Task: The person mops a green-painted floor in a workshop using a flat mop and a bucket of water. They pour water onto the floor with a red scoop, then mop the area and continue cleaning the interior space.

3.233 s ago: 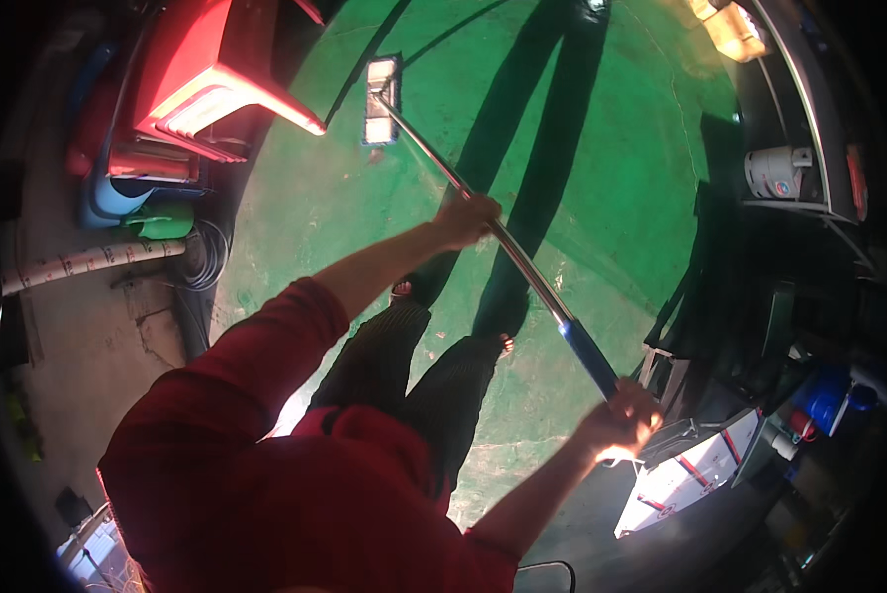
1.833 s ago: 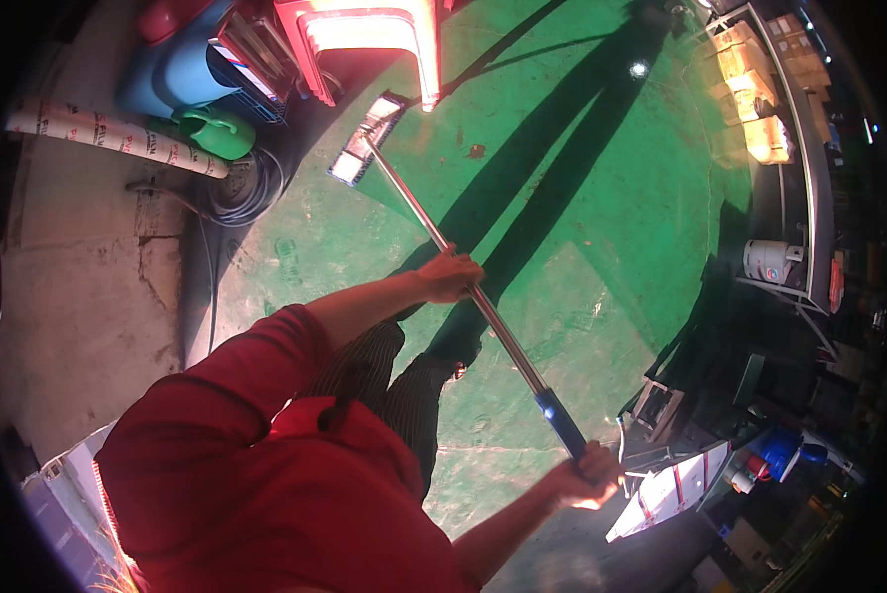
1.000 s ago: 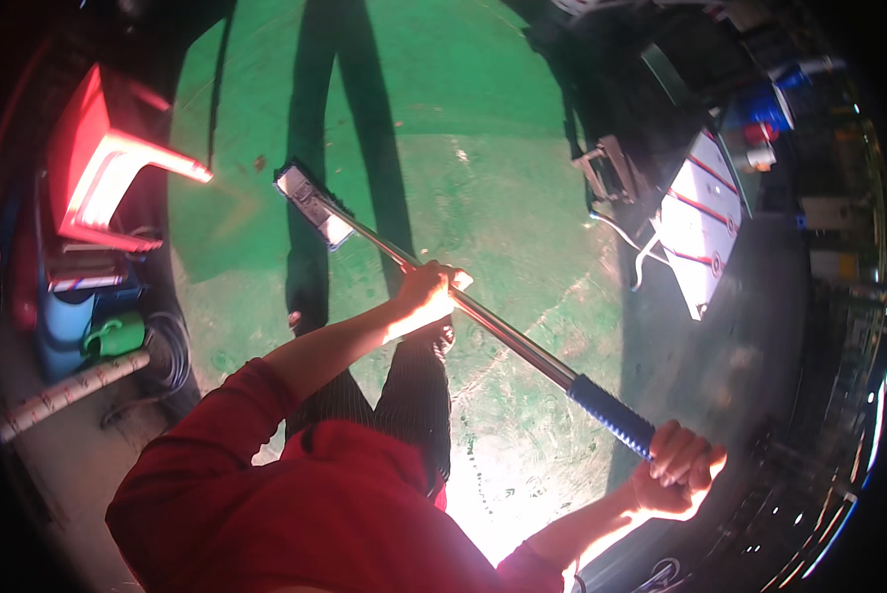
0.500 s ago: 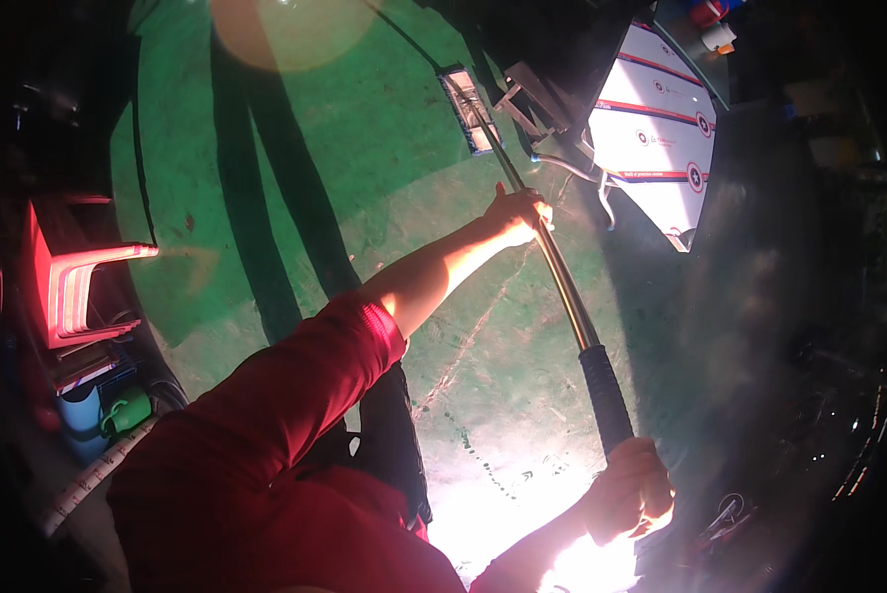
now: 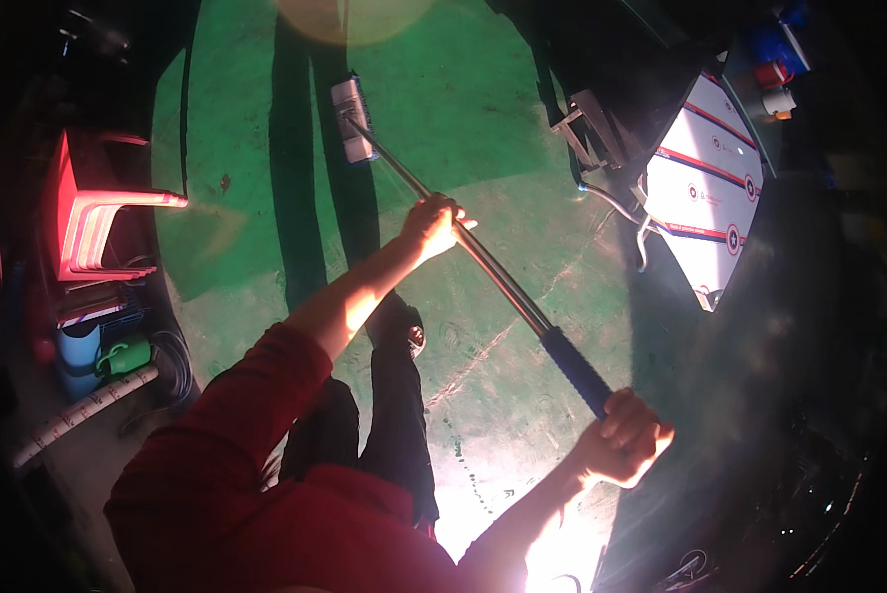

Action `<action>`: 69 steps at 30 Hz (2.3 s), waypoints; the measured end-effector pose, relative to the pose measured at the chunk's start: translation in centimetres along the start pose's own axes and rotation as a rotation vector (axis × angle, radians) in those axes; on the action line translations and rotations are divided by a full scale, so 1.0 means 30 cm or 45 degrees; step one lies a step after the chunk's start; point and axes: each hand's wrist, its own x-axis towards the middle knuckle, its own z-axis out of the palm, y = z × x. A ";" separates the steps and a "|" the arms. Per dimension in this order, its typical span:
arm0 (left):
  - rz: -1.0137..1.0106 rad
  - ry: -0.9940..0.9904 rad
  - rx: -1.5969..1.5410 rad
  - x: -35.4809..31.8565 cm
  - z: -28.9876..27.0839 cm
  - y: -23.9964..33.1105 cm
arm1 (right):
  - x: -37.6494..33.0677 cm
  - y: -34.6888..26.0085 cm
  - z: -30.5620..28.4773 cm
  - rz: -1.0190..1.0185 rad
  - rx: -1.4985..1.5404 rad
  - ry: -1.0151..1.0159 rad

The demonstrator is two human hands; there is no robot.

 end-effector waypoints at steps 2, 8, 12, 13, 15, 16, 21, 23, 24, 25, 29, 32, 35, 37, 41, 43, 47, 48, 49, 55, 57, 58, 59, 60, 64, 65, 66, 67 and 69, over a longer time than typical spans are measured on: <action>-0.111 -0.005 0.074 -0.023 -0.038 -0.208 | -0.050 0.146 0.042 0.105 0.053 -0.095; -0.178 -0.134 0.183 -0.100 -0.077 -0.231 | -0.098 0.200 0.020 0.215 -0.006 -0.160; 0.001 -0.168 -0.352 -0.126 0.197 0.058 | 0.006 -0.115 -0.177 0.118 -0.066 -0.137; 0.239 -0.091 -0.176 -0.116 0.171 0.237 | 0.017 -0.205 -0.213 0.051 -0.051 -0.119; 0.331 -0.061 -0.267 -0.106 0.216 0.416 | 0.014 -0.347 -0.272 -0.172 -0.222 0.131; 0.363 -0.102 -0.261 -0.088 0.249 0.485 | 0.000 -0.403 -0.306 -0.189 -0.441 0.060; 0.547 -0.447 -0.386 0.060 0.394 0.686 | -0.129 -0.473 -0.386 -0.424 -0.942 0.244; 0.529 -0.563 -0.357 0.076 0.401 0.761 | -0.183 -0.464 -0.432 -0.468 -0.821 0.218; 0.534 -0.521 -0.318 0.062 0.394 0.797 | -0.193 -0.475 -0.428 -0.466 -0.702 0.193; 0.555 -0.510 -0.346 0.040 0.417 0.830 | -0.199 -0.489 -0.425 -0.459 -0.586 0.161; 0.567 -0.559 -0.305 -0.109 0.369 0.983 | -0.182 -0.664 -0.375 -0.632 -1.186 0.644; 0.610 -0.513 -0.410 -0.266 0.316 1.023 | -0.222 -0.858 -0.429 -0.481 -0.768 0.079; 0.632 -0.546 -0.332 -0.393 0.186 1.015 | -0.194 -0.929 -0.298 -0.547 -0.654 -0.146; 0.599 -0.446 -0.359 -0.519 0.085 0.968 | -0.209 -0.996 -0.239 -0.506 -0.630 -0.116; 0.419 -0.404 -0.297 -0.803 -0.099 0.794 | -0.235 -1.172 -0.296 -0.158 -0.491 -0.168; 0.243 -0.323 -0.315 -0.964 -0.182 0.672 | -0.225 -1.121 -0.313 0.122 -0.129 -0.569; -0.064 0.126 -0.298 -1.324 -0.275 0.288 | -0.479 -0.787 -0.132 0.320 0.075 -0.677; -0.154 0.107 -0.210 -1.403 -0.319 0.195 | -0.598 -0.694 -0.056 0.153 -0.137 -0.532; -0.238 0.084 -0.124 -1.490 -0.365 0.090 | -0.707 -0.618 -0.013 0.219 -0.118 -0.477; -0.918 0.152 0.395 -2.055 -0.444 -0.526 | -1.407 -0.238 0.164 0.559 0.056 -0.791; -1.151 0.135 0.647 -2.161 -0.453 -0.632 | -1.567 -0.228 0.210 0.445 -0.215 -1.004; -1.250 -0.024 0.590 -2.173 -0.456 -0.665 | -1.601 -0.211 0.180 0.608 -0.022 -0.952; -1.349 -0.191 0.527 -2.166 -0.491 -0.643 | -1.613 -0.189 0.148 0.777 0.169 -0.893; -1.305 -0.265 0.563 -2.137 -0.495 -0.593 | -1.584 -0.194 0.117 0.771 0.105 -0.975; -0.987 -0.207 0.522 -1.965 -0.346 -0.311 | -1.290 -0.238 -0.136 0.230 -0.343 -1.106; -0.924 -0.160 0.431 -1.903 -0.243 -0.245 | -1.173 -0.273 -0.223 0.317 -0.267 -1.011; -0.791 -0.159 0.448 -1.847 -0.083 -0.185 | -1.036 -0.319 -0.320 0.385 -0.160 -1.000; -0.658 -0.419 0.514 -1.714 -0.069 0.030 | -0.909 -0.409 -0.406 0.419 0.023 -0.903; -0.489 -0.176 0.320 -1.556 0.134 0.333 | -0.667 -0.637 -0.568 0.427 -0.204 -0.640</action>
